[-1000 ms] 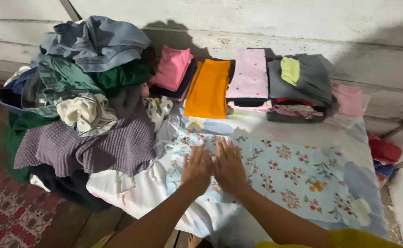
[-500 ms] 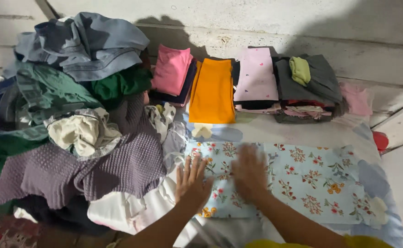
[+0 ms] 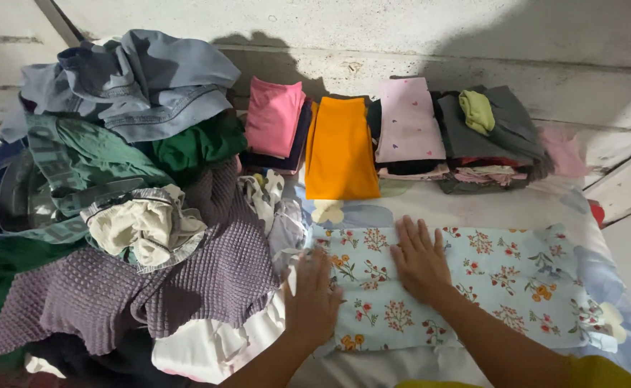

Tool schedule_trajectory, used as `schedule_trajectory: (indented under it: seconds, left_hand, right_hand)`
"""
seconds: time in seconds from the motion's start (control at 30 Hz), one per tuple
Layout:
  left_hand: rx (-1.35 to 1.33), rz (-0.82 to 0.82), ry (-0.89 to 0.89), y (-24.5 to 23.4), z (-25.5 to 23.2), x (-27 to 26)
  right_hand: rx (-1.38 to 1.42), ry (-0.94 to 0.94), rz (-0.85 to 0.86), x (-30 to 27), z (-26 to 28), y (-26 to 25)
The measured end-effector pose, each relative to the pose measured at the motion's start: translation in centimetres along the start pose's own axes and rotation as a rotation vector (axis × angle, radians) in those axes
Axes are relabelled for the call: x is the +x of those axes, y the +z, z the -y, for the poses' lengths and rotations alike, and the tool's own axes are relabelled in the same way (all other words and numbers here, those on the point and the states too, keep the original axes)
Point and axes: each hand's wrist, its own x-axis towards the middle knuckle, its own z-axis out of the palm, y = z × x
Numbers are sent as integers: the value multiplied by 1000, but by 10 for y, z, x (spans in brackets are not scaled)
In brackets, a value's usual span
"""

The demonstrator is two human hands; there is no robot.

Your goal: Folding a pile of laundry including pants and a tank top on a bed.

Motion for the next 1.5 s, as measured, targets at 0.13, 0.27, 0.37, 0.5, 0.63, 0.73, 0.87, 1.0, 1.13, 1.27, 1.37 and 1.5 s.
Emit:
schedule_trajectory:
  seconds: [0.13,0.27,0.37,0.5,0.63,0.73,0.87,1.0,1.13,1.27,1.37,1.5]
  left_hand:
    - [-10,10,-184,-33,-5,0]
    - [-118,368,-684,-97,-31,-1]
    - [-214,538,-904,-104,-36,-13]
    - [-500,521,-982,-55,-14,-43]
    - [-495,602,-958,-25,-2,-56]
    - [-424,531,-744,-16,-1,-62]
    - [-555,391,-917,-36,-16,-53]
    - [-688,433,-938,-85,-48,-37]
    - [-913,332,-950,-76,-73,-26]
    - [-858,-25,-486,-58,-112,3]
    - [-860,-46,-228,-39,-163,37]
    - [-850,59,-21,-5,-246,73]
  right_hand:
    - [-124,50,-87,-4,39,9]
    - [141,-63,-240,-22,100,12]
    - [290,-100,-209,-32,117,22]
    - [308,-79,-222,-27,120,33]
    - [438,-65,-297,-18,144,-3]
    - [508,-21,-301,-5,165,-21]
    - [499,87,-159,15,163,-6]
    - [830,292,-54,34,136,29]
    - [1321,363,42,52,77,71]
    - [2127,399,399,35,10,34]
    - [2377,409,447,5,-58,15]
    - [2226,560,34,-57,-128,-32]
